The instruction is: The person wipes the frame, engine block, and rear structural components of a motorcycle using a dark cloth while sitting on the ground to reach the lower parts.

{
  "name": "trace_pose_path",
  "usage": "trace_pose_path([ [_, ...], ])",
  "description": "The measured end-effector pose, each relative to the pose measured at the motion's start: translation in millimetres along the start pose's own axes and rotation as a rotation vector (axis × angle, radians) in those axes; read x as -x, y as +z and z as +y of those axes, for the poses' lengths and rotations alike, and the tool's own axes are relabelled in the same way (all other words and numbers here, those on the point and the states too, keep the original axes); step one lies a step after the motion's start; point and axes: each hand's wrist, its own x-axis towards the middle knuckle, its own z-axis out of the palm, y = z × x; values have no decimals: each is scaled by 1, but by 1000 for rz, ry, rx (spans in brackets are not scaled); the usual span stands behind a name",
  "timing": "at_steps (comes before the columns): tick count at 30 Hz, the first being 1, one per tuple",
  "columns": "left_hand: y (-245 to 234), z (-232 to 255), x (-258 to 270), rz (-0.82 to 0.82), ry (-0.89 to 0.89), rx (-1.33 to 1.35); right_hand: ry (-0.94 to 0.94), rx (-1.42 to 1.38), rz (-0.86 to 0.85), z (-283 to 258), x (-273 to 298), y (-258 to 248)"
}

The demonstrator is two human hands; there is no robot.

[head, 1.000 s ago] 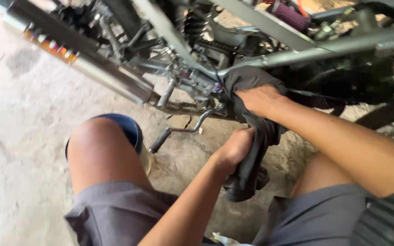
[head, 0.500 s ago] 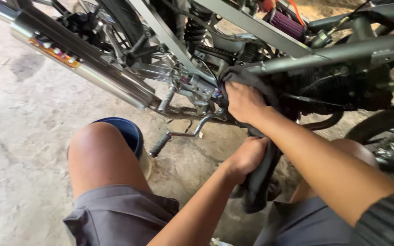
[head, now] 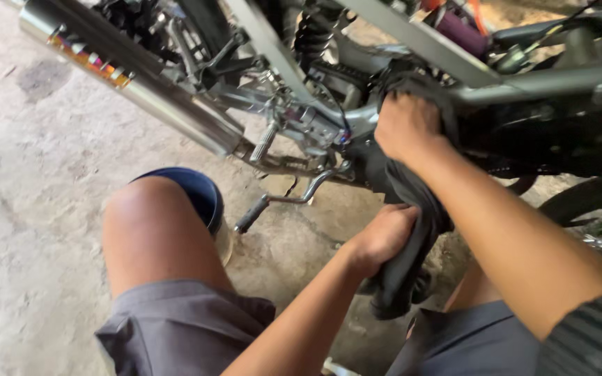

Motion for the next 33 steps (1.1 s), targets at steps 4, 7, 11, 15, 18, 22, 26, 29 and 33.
trace_pose_path([
  [4,-14,2,-3,15,195,-25,126,-46,-188,20,-48,5],
  [7,-22,10,-2,49,129,84,-4,75,-296,26,-92,22],
  [11,-27,21,2,40,136,96,88,85,-305,16,-95,22],
  [15,-22,16,5,24,105,113,-38,154,-290,4,-59,-18],
  [18,-16,8,2,-21,87,96,99,104,-240,-7,-23,-37],
  [22,-8,0,-2,2,46,63,86,136,-265,-7,-24,-36],
  [26,-12,1,-7,68,195,-8,109,80,-257,-3,-57,-28],
  [29,-17,6,-4,-5,134,45,68,98,-254,-1,-41,-28],
  [33,-13,4,2,-12,103,28,140,51,-252,5,11,-24],
])
